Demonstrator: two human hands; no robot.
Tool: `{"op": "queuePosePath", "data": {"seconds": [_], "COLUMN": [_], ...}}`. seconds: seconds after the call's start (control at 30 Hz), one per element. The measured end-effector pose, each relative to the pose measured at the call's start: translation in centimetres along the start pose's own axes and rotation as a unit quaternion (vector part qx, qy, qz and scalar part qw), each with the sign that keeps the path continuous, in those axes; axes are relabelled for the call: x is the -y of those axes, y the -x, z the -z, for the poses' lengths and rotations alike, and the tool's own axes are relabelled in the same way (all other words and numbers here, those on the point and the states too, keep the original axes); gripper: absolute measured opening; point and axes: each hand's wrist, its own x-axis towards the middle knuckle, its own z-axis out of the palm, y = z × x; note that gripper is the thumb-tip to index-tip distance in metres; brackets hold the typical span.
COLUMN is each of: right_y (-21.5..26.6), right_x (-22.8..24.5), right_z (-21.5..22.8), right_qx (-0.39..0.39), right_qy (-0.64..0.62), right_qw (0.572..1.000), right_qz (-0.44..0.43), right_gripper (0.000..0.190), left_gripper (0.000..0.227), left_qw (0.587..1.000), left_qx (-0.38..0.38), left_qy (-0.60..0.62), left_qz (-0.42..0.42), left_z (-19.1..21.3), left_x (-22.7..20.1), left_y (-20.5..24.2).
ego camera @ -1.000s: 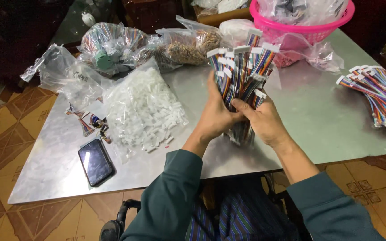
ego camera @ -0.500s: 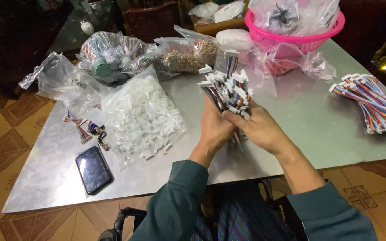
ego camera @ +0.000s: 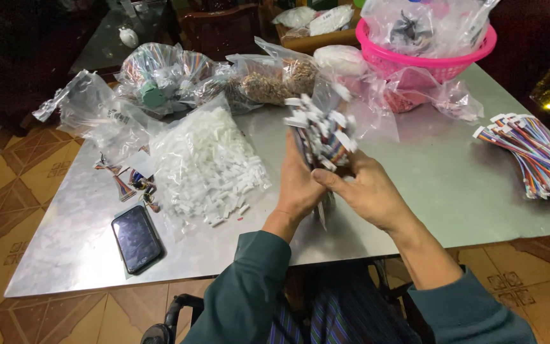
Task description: Bundling multi-colored ribbon cables using rubber bands
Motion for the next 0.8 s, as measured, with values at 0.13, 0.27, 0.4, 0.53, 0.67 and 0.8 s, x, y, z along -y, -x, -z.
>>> {"op": "queuePosePath", "data": {"seconds": [0.13, 0.27, 0.4, 0.53, 0.67, 0.8], "right_y": [0.2, 0.2, -0.3, -1.9, -3.7, -2.5], "right_x": [-0.1, -0.8, 1.0, 4.2, 2.8, 6.1], "right_z": [0.0, 1.4, 3.5, 2.5, 1.2, 0.2], "right_qx": [-0.009, -0.057, -0.143, -0.092, 0.122, 0.045], "right_qy": [0.013, 0.142, 0.202, 0.251, 0.28, 0.309], "right_qw": [1.0, 0.988, 0.954, 0.904, 0.926, 0.87], "right_qz": [-0.007, 0.007, 0.167, 0.333, 0.22, 0.382], "right_gripper": [0.053, 0.046, 0.06, 0.102, 0.094, 0.103], "left_gripper": [0.061, 0.049, 0.051, 0.058, 0.052, 0.044], "left_qw": [0.999, 0.997, 0.995, 0.999, 0.999, 0.999], "left_qx": [-0.026, -0.052, -0.044, -0.018, -0.026, -0.033], "left_qy": [-0.025, 0.0, -0.005, -0.044, -0.027, -0.013], "left_qz": [-0.016, 0.059, 0.084, -0.004, -0.006, 0.0], "left_z": [0.0, 0.2, 0.8, 0.1, 0.0, 0.3], "left_x": [2.0, 0.9, -0.7, 1.3, 1.5, 2.2], "left_y": [0.0, 0.3, 1.0, 1.3, 1.1, 0.9]}}
